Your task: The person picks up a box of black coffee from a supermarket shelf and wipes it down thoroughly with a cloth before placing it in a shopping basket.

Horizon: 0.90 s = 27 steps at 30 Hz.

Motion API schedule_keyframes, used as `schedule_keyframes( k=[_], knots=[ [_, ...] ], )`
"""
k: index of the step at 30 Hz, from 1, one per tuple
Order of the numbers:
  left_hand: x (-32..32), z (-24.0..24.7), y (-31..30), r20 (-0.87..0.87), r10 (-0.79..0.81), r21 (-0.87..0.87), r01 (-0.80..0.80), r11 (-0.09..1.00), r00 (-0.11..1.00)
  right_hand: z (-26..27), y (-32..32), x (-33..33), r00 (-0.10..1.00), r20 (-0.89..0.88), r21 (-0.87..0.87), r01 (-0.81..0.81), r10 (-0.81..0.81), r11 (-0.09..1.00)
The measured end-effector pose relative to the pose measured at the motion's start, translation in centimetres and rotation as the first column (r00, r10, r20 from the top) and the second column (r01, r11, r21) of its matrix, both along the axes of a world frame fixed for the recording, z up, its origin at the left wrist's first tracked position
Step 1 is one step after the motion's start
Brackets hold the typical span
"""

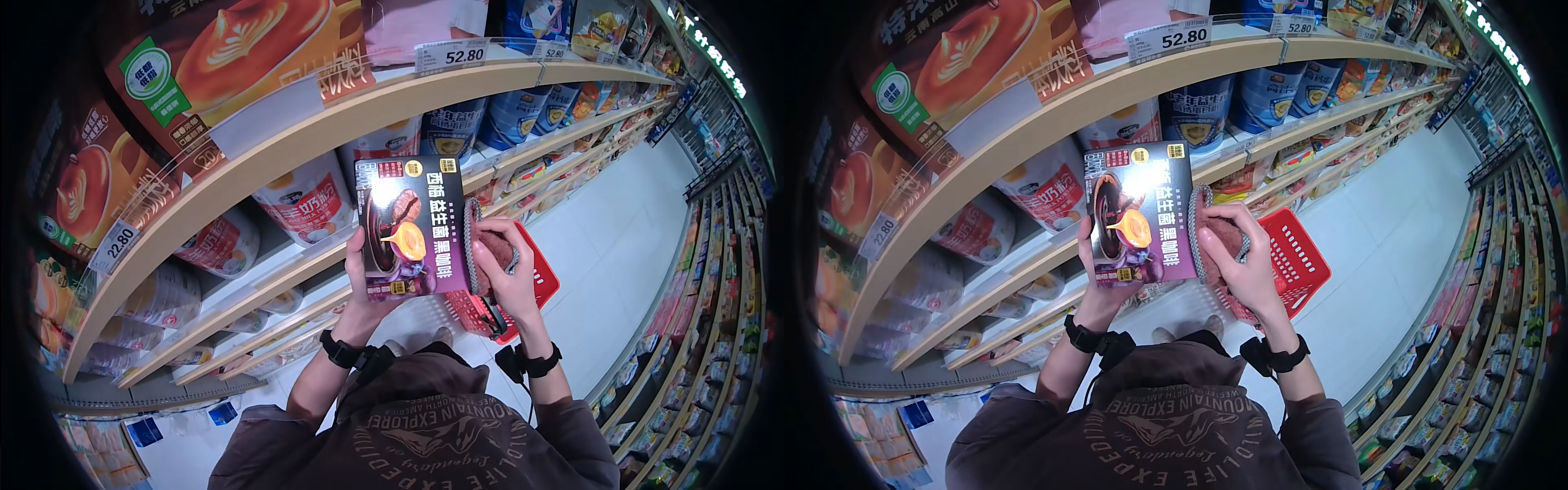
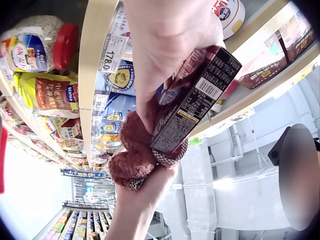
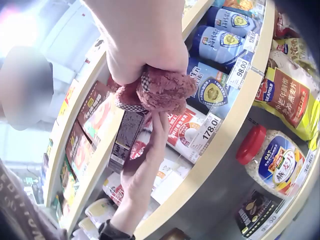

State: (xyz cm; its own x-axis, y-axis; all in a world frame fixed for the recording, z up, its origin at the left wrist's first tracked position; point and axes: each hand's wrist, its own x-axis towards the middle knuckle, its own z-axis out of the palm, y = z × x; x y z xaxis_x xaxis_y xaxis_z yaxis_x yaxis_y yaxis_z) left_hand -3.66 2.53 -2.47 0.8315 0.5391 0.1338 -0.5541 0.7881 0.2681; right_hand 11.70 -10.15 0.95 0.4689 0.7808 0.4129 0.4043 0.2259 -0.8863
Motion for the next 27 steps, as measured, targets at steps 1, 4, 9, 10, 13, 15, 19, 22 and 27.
schedule_keyframes(
  k=[1,4,9,10,13,15,19,22,27],
  knots=[
    [0.1,0.2,0.0,-0.082,0.024,0.022,-0.022,1.000,0.996,0.0,-0.1,0.0,0.983,-0.186,0.026,0.002,0.003,1.000],
    [0.0,-1.0,0.7,-0.314,-0.002,0.143,0.049,0.989,0.949,-0.2,-0.4,0.7,0.925,-0.373,0.088,-0.040,0.070,0.995],
    [0.9,-1.9,0.4,-0.385,0.100,0.354,0.046,0.934,0.918,1.4,-0.4,-0.2,0.989,-0.125,0.114,-0.063,0.078,0.991],
    [1.0,-2.3,0.7,-0.390,0.080,0.360,0.072,0.930,0.917,1.6,-0.4,-0.4,0.997,-0.010,0.114,-0.076,0.078,0.991],
    [1.2,-2.1,0.5,-0.424,0.081,0.351,0.081,0.933,0.902,2.6,-0.5,-1.4,0.967,0.240,0.081,-0.109,0.087,0.991],
    [1.2,-2.4,0.6,-0.427,0.073,0.357,0.094,0.930,0.901,3.2,-0.5,-1.7,0.929,0.358,0.084,-0.134,0.096,0.987],
    [1.0,-2.7,0.4,-0.455,0.135,0.449,0.096,0.889,0.880,5.0,0.5,-0.6,0.894,0.448,0.099,-0.047,-0.002,0.994],
    [0.5,-2.3,0.2,-0.483,0.079,0.443,0.166,0.881,0.872,6.2,2.0,0.7,0.888,0.442,0.182,0.045,-0.123,0.982],
    [0.4,-2.7,0.1,-0.519,0.147,0.419,0.101,0.902,0.842,6.2,2.1,-0.6,0.818,0.560,0.170,0.045,-0.134,0.984]
  ],
)
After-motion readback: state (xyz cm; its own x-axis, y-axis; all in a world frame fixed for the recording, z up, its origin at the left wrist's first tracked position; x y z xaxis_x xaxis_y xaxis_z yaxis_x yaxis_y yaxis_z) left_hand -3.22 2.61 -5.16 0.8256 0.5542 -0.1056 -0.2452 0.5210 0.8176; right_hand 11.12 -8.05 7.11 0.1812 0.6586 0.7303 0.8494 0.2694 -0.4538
